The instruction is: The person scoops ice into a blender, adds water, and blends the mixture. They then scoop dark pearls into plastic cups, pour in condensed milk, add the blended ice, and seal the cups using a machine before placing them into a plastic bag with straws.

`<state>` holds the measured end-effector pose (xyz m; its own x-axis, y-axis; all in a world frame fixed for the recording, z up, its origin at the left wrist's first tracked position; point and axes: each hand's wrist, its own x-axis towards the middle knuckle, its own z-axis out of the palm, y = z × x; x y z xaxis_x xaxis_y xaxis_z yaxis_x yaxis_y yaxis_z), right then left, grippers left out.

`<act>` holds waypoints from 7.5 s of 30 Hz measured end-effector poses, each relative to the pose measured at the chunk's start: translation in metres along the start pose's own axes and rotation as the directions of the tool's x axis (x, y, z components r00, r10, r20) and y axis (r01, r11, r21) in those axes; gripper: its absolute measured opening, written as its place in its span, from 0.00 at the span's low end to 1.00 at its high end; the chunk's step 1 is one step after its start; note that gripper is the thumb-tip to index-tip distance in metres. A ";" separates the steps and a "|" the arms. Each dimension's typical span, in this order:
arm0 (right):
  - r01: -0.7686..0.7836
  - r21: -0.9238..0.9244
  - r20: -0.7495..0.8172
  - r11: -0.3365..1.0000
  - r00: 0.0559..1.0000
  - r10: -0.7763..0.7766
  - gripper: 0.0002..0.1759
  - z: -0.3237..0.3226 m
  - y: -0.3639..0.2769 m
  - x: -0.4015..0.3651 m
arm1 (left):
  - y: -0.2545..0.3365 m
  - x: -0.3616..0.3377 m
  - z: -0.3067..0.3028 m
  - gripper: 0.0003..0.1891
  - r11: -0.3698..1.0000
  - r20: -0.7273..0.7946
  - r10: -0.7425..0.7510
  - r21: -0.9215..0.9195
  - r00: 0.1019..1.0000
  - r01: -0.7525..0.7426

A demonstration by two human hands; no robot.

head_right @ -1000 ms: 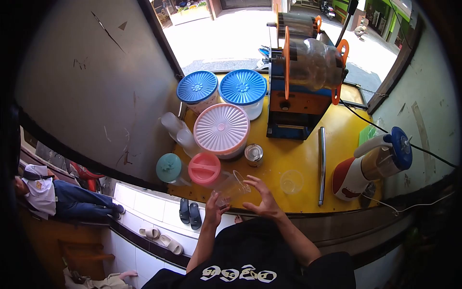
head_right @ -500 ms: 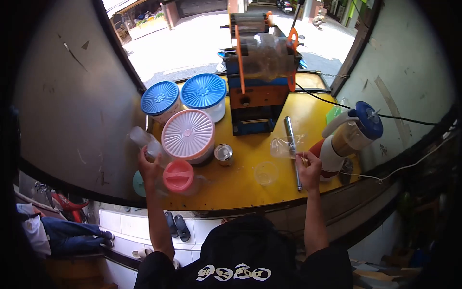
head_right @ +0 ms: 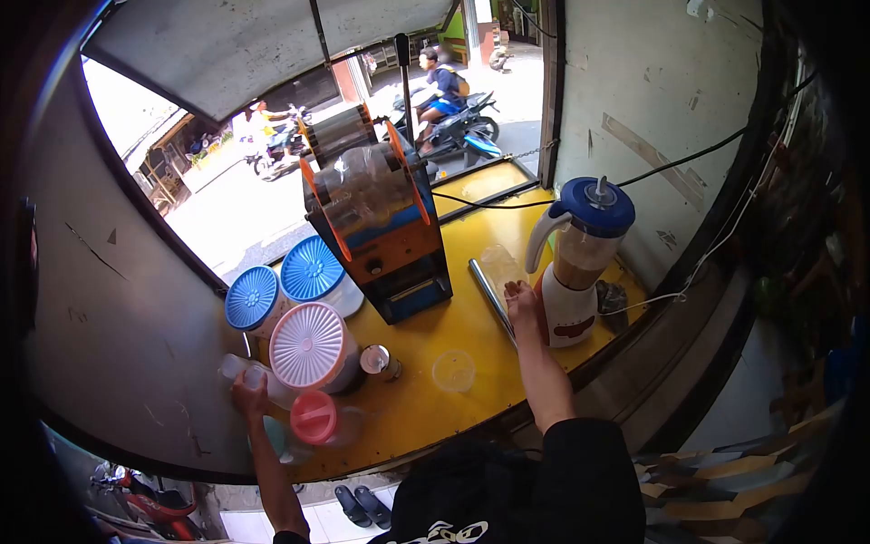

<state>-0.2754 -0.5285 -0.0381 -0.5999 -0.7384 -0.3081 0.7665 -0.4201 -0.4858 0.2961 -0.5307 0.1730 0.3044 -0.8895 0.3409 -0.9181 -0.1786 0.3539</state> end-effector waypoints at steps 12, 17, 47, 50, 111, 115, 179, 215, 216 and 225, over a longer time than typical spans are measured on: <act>0.276 -0.522 0.112 0.807 0.960 -0.255 0.09 -0.031 0.027 -0.004 | 0.016 0.020 -0.057 0.27 1.000 -0.103 0.001 0.025 0.995 0.001; 0.283 -0.775 0.171 0.565 0.955 -0.244 0.07 0.033 -0.006 -0.094 | -0.009 0.025 -0.075 0.26 0.994 -0.226 0.004 -0.108 0.974 -0.030; 0.853 -0.485 0.736 0.192 0.279 0.617 0.39 0.331 0.298 -0.323 | -0.066 -0.145 -0.104 0.23 0.059 0.136 -0.589 -0.976 0.797 0.210; 0.856 -0.489 0.733 0.170 0.297 0.612 0.39 0.317 0.301 -0.328 | -0.068 -0.172 -0.090 0.24 -0.313 0.294 -0.527 -0.939 0.798 0.140; 0.975 -0.145 0.697 -0.167 0.221 0.682 0.14 0.313 0.215 -0.241 | -0.025 -0.236 0.011 0.44 -0.338 0.497 0.288 -0.747 0.819 0.572; 0.773 -0.618 0.144 -0.144 0.291 0.946 0.19 0.282 0.260 -0.219 | -0.038 -0.237 0.010 0.46 -0.336 0.530 0.230 -0.744 0.816 0.578; 0.863 -0.476 0.774 0.172 0.318 0.548 0.15 0.329 0.069 -0.242 | 0.033 -0.053 -0.019 0.36 0.666 0.259 0.212 -0.744 0.942 0.055; 0.347 -0.878 0.473 0.328 0.541 0.695 0.11 0.211 0.012 -0.225 | 0.111 -0.281 0.123 0.48 0.716 0.701 0.250 -0.598 0.668 0.360; 0.436 -0.855 0.497 0.280 0.536 0.683 0.11 0.219 0.016 -0.228 | 0.126 -0.276 0.134 0.49 0.679 0.553 0.316 -0.700 0.771 0.223; 0.895 -0.348 0.606 -0.279 0.441 0.662 0.11 0.271 0.103 -0.259 | 0.189 -0.258 0.230 0.39 0.424 0.355 0.455 -0.893 0.817 0.152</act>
<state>0.0210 -0.5233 0.2137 0.3817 -0.9235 0.0382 -0.8303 -0.3607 -0.4247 -0.0142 -0.4316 -0.0486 -0.2596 -0.9569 0.1304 -0.1160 0.1650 0.9795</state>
